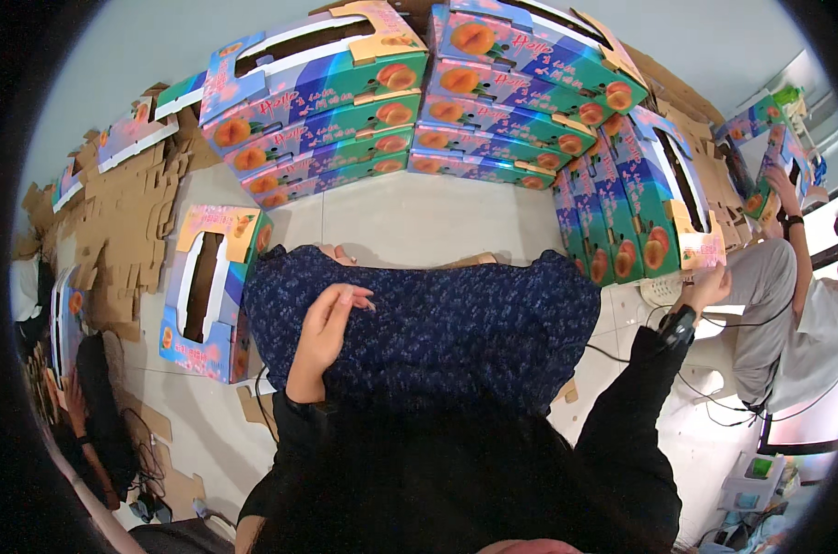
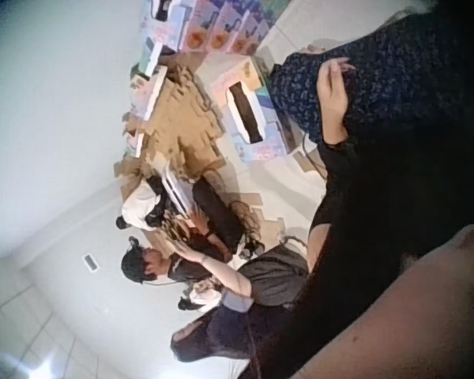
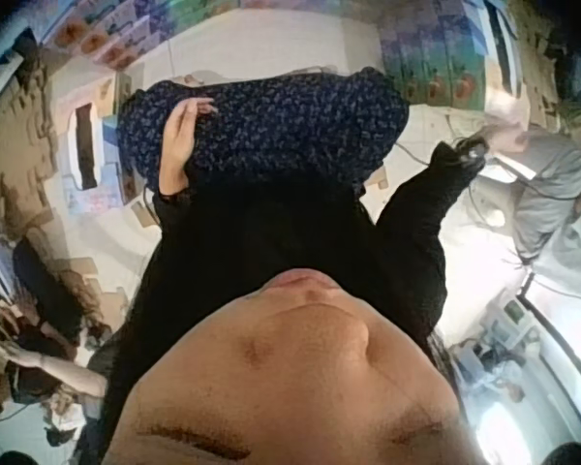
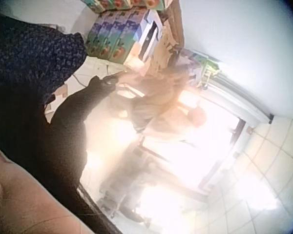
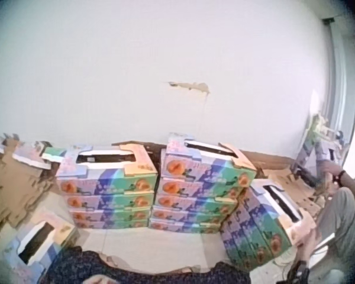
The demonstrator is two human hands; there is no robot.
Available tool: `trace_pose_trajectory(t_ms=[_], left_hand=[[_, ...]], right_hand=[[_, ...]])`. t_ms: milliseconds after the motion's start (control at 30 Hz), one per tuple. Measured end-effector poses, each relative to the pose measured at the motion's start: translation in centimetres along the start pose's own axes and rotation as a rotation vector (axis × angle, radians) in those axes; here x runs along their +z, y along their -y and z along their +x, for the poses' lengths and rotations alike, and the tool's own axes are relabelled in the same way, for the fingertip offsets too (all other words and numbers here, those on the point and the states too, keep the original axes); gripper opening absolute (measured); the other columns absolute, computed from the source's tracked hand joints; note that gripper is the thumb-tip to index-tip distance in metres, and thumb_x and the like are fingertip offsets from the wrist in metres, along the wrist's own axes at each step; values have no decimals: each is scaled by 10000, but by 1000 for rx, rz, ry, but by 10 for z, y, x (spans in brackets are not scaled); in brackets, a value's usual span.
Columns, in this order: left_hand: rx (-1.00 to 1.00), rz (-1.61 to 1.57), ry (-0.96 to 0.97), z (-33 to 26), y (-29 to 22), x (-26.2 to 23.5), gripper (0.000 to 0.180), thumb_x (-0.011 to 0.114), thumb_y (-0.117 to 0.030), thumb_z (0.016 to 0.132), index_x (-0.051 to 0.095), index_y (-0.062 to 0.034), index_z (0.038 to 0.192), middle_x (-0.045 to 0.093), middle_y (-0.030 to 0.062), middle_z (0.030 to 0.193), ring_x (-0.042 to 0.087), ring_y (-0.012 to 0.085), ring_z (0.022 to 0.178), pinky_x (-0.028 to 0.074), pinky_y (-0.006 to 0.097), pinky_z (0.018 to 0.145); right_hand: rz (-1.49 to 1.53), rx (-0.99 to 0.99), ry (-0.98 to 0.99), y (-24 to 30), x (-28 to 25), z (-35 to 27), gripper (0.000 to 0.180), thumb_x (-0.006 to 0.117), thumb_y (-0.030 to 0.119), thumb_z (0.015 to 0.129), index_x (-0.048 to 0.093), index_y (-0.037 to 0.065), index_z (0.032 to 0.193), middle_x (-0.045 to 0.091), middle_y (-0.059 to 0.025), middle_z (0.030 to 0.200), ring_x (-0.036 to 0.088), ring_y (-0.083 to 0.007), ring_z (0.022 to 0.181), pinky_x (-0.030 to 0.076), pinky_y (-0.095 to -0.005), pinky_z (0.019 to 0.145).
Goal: Fold and stack cardboard boxes used for packaging peaches.
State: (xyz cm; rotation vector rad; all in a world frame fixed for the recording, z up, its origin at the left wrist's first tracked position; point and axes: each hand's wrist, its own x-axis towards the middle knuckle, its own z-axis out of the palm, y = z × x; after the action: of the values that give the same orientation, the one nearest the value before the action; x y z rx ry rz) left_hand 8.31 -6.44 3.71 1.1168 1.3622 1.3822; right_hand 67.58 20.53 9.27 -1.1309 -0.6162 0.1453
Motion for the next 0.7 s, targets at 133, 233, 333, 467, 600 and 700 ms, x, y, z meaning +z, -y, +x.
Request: trace_pose_trajectory(t_ms=[133, 233, 333, 467, 600, 700], left_hand=[[57, 28, -135, -1, -13, -15, 282, 423, -187, 1010, 604, 29, 1017, 617, 79, 945, 582, 146, 896, 447, 280, 855], [114, 48, -240, -1, -6, -31, 269, 431, -170, 1004, 613, 29, 983, 615, 67, 920, 582, 136, 858, 450, 272, 822], [148, 64, -356, -6, -7, -46, 271, 443, -167, 1000, 624, 29, 950, 623, 62, 898, 584, 129, 849, 450, 268, 810], [170, 27, -526, -22, -8, -67, 279, 481, -190, 994, 644, 34, 957, 645, 61, 854, 602, 129, 816, 460, 264, 800], [149, 32, -610, -34, -2, -88, 214, 550, -147, 963, 656, 39, 954, 676, 77, 834, 630, 125, 797, 471, 237, 780], [50, 61, -751, -47, 16, -108, 152, 652, -121, 898, 651, 30, 914, 671, 51, 784, 622, 99, 753, 472, 220, 742]], right_hand=[[-165, -488, 391, 47, 27, -91, 297, 609, 73, 884, 541, -23, 1157, 612, -103, 1046, 573, -156, 892, 461, -258, 793], [-243, -440, 900, 93, 57, -192, 256, 630, 42, 849, 601, 10, 1101, 639, -67, 942, 578, -131, 796, 471, -252, 706], [-278, -428, 1486, 105, 79, -263, 189, 654, 58, 808, 665, 30, 994, 649, -102, 846, 641, -187, 763, 498, -303, 659], [-189, -305, 1907, 112, 100, -350, 202, 666, 129, 804, 678, 42, 987, 652, -139, 844, 655, -283, 795, 511, -352, 705], [-161, -475, 2058, 105, 103, -399, 139, 682, 194, 808, 695, 57, 791, 634, -105, 682, 625, -285, 676, 495, -362, 629], [-444, -416, 2242, 117, 105, -409, 245, 663, 221, 838, 663, 42, 670, 586, -120, 580, 586, -302, 584, 460, -363, 562]])
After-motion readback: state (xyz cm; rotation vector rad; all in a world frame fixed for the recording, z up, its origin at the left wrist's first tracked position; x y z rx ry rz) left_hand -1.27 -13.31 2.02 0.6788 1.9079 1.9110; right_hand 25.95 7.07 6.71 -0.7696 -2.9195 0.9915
